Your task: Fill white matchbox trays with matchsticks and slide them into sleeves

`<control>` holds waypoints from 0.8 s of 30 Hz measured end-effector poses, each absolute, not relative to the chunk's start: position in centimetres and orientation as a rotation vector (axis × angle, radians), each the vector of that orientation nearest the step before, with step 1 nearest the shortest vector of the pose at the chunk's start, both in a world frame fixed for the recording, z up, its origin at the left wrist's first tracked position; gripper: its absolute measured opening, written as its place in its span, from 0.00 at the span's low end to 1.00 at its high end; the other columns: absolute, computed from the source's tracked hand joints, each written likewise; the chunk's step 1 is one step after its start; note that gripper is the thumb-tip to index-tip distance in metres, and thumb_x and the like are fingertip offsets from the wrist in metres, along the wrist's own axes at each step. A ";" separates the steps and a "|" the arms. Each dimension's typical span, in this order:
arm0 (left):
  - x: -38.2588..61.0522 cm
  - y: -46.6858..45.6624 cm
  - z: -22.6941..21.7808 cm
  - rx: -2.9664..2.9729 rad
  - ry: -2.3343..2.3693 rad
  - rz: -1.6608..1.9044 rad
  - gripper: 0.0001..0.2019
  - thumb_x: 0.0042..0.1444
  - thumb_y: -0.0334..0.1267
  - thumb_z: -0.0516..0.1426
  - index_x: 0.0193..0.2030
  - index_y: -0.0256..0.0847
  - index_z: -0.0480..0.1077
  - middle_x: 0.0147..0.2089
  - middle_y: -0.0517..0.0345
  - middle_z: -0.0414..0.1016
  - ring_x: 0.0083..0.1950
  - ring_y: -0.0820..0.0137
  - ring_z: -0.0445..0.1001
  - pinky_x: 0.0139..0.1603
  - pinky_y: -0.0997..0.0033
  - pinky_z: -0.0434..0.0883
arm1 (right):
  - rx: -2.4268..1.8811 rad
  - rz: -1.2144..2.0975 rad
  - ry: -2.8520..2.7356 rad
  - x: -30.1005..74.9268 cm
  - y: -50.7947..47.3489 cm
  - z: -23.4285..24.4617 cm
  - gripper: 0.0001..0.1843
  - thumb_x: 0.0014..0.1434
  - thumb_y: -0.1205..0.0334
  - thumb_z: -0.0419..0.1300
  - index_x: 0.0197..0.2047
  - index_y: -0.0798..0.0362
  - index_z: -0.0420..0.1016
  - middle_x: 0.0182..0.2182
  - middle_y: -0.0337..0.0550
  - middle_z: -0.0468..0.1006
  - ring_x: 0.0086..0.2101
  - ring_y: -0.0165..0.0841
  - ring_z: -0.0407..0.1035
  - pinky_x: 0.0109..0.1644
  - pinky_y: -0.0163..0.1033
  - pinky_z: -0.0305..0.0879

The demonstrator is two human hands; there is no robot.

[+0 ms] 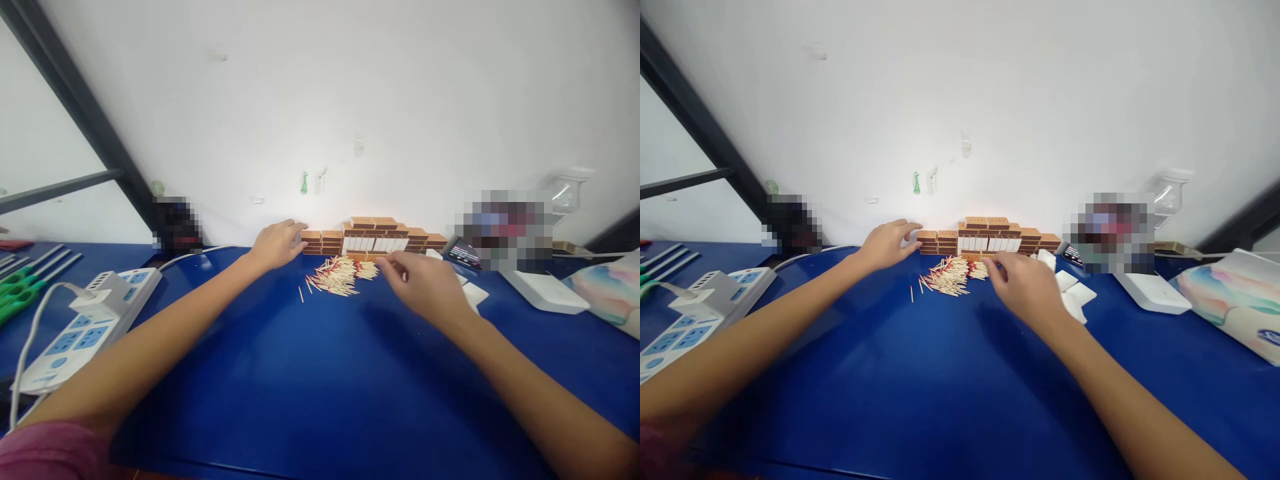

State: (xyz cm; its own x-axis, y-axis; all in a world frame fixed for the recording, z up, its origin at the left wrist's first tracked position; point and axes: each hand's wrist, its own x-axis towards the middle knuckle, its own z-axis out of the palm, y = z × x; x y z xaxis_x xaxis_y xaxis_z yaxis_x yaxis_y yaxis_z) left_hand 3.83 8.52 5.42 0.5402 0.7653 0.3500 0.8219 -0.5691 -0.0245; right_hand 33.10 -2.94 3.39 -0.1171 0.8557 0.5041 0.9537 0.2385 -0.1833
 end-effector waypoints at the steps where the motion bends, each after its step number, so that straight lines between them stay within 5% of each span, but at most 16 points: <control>1: 3.7 8.3 5.2 -2.574 -1.375 -0.467 0.22 0.68 0.43 0.54 0.66 0.41 0.69 0.52 0.47 0.77 0.49 0.58 0.76 0.48 0.61 0.71 | -1.726 -0.353 -1.988 33.8 -2.6 3.7 0.20 0.71 0.52 0.51 0.31 0.52 0.73 0.29 0.48 0.80 0.28 0.38 0.70 0.32 0.40 0.48; 7: 4.9 7.9 4.5 -2.560 -1.372 -0.461 0.24 0.67 0.42 0.56 0.68 0.41 0.65 0.57 0.46 0.76 0.53 0.57 0.76 0.49 0.61 0.72 | -2.095 -0.444 -2.030 37.4 -1.5 4.8 0.16 0.69 0.54 0.53 0.37 0.52 0.78 0.30 0.51 0.82 0.30 0.43 0.73 0.31 0.42 0.48; 13: 4.1 3.8 5.5 -2.511 -1.352 -0.348 0.27 0.66 0.43 0.58 0.70 0.41 0.63 0.58 0.41 0.74 0.46 0.58 0.77 0.41 0.63 0.70 | -2.158 -0.184 -2.197 39.2 -0.6 3.2 0.19 0.62 0.42 0.61 0.32 0.49 0.77 0.30 0.49 0.81 0.32 0.44 0.73 0.31 0.42 0.53; 16: 2.8 0.5 5.2 -2.568 -1.190 -0.363 0.21 0.68 0.47 0.56 0.65 0.43 0.69 0.54 0.47 0.77 0.41 0.63 0.77 0.37 0.67 0.69 | -2.136 -0.070 -2.256 39.0 -0.3 2.8 0.14 0.61 0.50 0.62 0.31 0.50 0.77 0.31 0.48 0.81 0.31 0.41 0.72 0.31 0.42 0.55; 21: 1.8 -3.7 3.3 -2.743 -1.174 -0.578 0.16 0.70 0.49 0.55 0.55 0.44 0.76 0.37 0.57 0.79 0.33 0.70 0.76 0.34 0.70 0.69 | -1.784 0.208 -2.386 35.8 -2.7 4.1 0.09 0.62 0.57 0.61 0.31 0.50 0.76 0.27 0.43 0.78 0.28 0.35 0.68 0.31 0.39 0.56; 24: 2.3 -5.2 2.3 -2.875 -1.137 -0.511 0.24 0.67 0.58 0.57 0.59 0.43 0.74 0.40 0.56 0.81 0.35 0.67 0.79 0.35 0.67 0.71 | -1.321 0.535 -2.487 31.8 -5.5 4.5 0.12 0.66 0.54 0.60 0.33 0.48 0.78 0.25 0.38 0.75 0.27 0.32 0.66 0.32 0.38 0.57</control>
State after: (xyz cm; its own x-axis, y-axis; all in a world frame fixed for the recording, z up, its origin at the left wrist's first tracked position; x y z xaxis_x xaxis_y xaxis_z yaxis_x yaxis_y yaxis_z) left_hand 2.25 -5.21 2.34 0.6835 0.6647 0.3016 0.6671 -0.7366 0.1114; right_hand 31.78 -5.52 4.55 -0.5458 0.8353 0.0665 0.7339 0.5149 -0.4430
